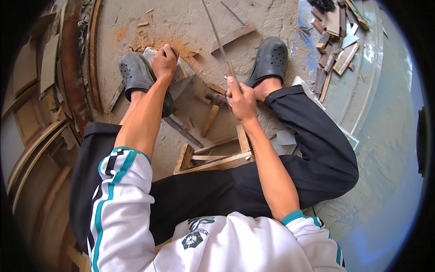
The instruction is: The person sits on the floor and uses a hand saw to cut a small piece of wood held between their feet. They repeatedly saw the wood, pause to inspect the cut, and continue sawing until the piece is separated.
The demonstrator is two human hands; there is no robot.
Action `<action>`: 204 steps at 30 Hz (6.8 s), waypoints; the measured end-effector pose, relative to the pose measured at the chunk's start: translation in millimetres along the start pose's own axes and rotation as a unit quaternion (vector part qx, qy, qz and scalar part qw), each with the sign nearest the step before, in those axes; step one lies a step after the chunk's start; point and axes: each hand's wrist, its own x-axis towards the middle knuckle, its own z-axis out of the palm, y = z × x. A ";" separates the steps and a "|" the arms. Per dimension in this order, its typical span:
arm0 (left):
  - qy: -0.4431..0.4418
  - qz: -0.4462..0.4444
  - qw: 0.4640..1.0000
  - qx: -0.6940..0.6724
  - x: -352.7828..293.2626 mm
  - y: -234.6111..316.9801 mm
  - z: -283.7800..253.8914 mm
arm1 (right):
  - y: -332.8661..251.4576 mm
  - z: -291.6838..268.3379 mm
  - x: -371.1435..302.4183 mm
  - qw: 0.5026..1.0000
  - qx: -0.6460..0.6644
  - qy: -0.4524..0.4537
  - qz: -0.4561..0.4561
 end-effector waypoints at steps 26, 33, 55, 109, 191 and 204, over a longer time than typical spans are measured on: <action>-0.185 0.157 0.952 0.187 -61.0 -10.7 -52.9 | -31.2 -54.3 -203.5 0.995 -0.091 0.003 -0.029; -0.157 0.166 0.959 0.169 -62.4 -0.1 -51.6 | -23.7 -49.2 -194.3 0.994 -0.105 -0.002 -0.035; -0.069 -0.148 0.986 -0.027 2.8 3.8 -1.7 | -16.6 30.1 -64.1 0.986 -0.131 -0.060 -0.079; -0.016 -0.163 0.984 -0.067 8.4 -14.9 17.4 | 1.3 77.4 21.9 0.960 -0.277 0.007 -0.043; -0.004 -0.183 0.983 0.009 8.0 -2.6 9.0 | 38.9 6.9 -29.7 0.977 -0.209 -0.036 -0.032; -0.031 -0.013 0.990 0.133 5.4 -31.8 17.7 | 37.8 6.3 -15.9 0.962 -0.263 -0.053 -0.048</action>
